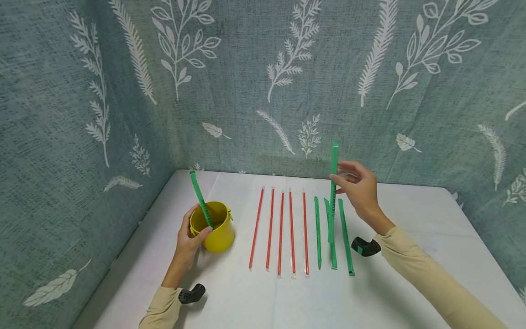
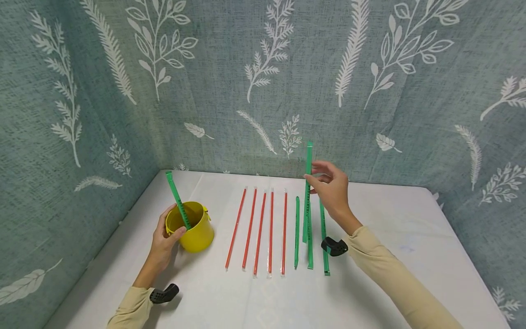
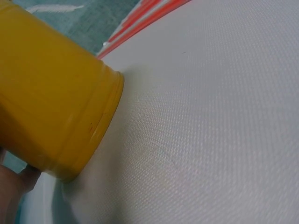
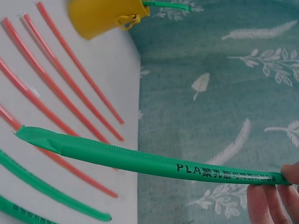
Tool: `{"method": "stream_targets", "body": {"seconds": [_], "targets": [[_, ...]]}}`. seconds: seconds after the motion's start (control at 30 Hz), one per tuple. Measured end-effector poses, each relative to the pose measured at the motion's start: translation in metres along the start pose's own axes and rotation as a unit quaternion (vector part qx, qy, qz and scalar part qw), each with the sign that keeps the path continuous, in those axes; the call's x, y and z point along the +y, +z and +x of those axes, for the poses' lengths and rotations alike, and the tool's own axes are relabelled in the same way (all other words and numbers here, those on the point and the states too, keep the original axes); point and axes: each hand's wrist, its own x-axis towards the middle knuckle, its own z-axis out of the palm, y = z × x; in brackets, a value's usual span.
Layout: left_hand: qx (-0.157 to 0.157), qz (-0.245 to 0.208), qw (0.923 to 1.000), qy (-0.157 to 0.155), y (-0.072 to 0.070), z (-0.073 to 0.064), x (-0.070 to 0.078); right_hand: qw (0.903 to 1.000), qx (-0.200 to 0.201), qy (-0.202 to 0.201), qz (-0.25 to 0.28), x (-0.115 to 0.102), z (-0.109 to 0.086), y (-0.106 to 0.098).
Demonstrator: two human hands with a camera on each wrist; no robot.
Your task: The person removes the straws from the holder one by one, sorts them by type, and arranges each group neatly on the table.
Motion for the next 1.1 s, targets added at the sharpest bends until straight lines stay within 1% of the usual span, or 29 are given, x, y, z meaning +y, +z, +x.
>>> {"method": "stream_targets", "body": {"seconds": [0.3, 0.47, 0.67, 0.77, 1.0, 1.1], "targets": [[0.005, 0.003, 0.9999, -0.010, 0.001, 0.001, 0.001, 0.9996, -0.007, 0.022, -0.018, 0.010, -0.007, -0.016], [0.007, 0.003, 0.9999, -0.009, 0.001, 0.001, 0.001, 0.9990, -0.004, 0.030, -0.032, 0.020, -0.012, -0.024], [0.007, 0.004, 0.9999, -0.009, 0.001, 0.001, 0.001, 0.9970, 0.006, 0.053, -0.056, 0.033, -0.016, -0.034], [0.007, 0.002, 1.0000, -0.003, 0.001, 0.001, -0.001, 0.9958, 0.007, 0.062, -0.068, 0.038, -0.018, -0.038], [0.010, -0.007, 0.9999, -0.006, -0.005, 0.007, -0.024, 0.9931, 0.000, 0.081, -0.084, 0.050, -0.025, -0.047], [0.010, -0.007, 0.9999, -0.006, -0.006, 0.008, -0.027, 0.9910, 0.000, 0.093, -0.097, 0.054, -0.026, -0.049]]}}
